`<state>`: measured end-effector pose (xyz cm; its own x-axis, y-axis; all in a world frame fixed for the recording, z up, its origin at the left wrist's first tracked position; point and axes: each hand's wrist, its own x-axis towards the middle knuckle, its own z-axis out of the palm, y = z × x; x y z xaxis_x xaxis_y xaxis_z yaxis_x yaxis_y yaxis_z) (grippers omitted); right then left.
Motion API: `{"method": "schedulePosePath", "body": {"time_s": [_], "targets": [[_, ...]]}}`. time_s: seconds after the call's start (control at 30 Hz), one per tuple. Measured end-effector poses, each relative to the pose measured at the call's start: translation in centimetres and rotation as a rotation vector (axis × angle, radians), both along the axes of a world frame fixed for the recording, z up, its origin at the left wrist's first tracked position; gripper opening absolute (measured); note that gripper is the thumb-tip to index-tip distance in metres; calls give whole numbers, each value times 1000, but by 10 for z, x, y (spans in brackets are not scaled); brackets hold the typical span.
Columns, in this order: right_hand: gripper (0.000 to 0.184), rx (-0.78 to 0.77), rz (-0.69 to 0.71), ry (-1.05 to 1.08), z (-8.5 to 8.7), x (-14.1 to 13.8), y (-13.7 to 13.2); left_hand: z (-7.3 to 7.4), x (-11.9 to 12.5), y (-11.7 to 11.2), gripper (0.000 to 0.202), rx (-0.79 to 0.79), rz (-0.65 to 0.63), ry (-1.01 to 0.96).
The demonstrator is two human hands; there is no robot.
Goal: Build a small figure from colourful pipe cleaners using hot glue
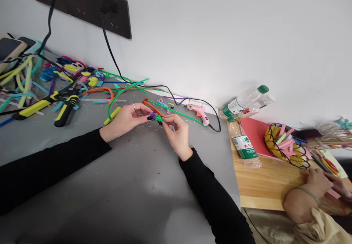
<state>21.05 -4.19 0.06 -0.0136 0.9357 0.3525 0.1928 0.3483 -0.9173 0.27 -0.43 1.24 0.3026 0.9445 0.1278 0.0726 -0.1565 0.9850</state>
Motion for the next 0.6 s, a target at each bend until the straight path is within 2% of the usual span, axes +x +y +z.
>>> {"method": "schedulePosePath", "body": {"time_s": [0.33,0.6], "targets": [[16,-27,-5,16,0,0,2,4,1,-3,44,-6,7,-25],[31,-178,9,153,-1,2,4,0,2,-2,45,-96,24,-227]]}}
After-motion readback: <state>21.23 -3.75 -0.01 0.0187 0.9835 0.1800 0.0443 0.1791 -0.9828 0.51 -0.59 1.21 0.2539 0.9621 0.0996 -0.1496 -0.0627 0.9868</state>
